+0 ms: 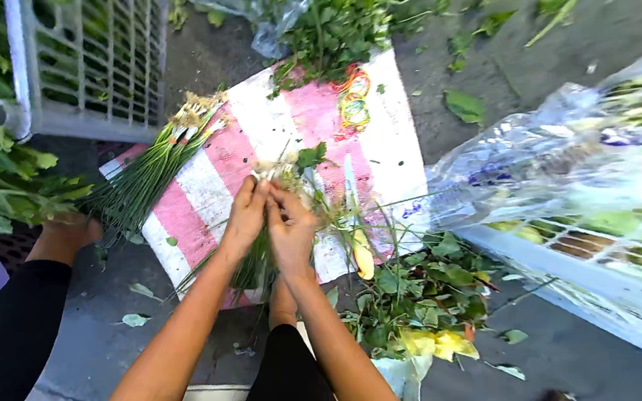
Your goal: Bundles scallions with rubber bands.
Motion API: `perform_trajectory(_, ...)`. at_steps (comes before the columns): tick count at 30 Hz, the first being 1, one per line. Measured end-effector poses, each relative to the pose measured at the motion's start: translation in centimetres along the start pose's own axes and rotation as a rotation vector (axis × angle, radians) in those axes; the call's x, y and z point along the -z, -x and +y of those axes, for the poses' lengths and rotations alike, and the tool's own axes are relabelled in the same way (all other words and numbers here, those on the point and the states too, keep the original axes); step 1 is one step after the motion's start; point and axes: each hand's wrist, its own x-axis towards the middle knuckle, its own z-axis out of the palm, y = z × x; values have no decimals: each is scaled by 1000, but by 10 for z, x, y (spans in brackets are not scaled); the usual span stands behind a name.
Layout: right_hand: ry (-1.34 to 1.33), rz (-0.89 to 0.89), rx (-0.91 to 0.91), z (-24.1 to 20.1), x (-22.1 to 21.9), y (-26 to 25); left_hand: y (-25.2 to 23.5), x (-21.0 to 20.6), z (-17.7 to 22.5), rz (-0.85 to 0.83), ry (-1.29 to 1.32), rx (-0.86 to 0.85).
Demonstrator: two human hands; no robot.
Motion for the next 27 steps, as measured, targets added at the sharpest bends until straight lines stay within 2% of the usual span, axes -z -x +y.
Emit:
perform_trajectory(2,260,14,116,0,4,-8,-6,2,3,-26,30,-10)
perform_trajectory(4,355,-24,132,-3,10,-20,-11,4,7,-26,16,-38)
perform_trajectory(8,160,-352,10,1,50,-64,-16,18,22,31,78,-11)
perform_trajectory(9,157,-349,-11,9,64,-79,-16,24,26,28,106,16)
perform_trajectory(12,329,-35,-102,47,86,-136,-14,44,34,-15,103,93)
perform_trajectory(14,453,95,-141,69,90,-173,-12,50,35,-43,187,147)
perform_trajectory(16,553,101,-154,85,88,-200,-10,50,36,-52,271,196)
perform_trajectory(20,729,-38,-151,94,74,-223,-2,51,36,-99,364,235)
perform_trajectory(24,655,-36,-272,80,79,-220,7,57,40,-119,458,189)
perform_trajectory(27,629,-20,-289,63,92,-209,15,67,46,-149,470,129)
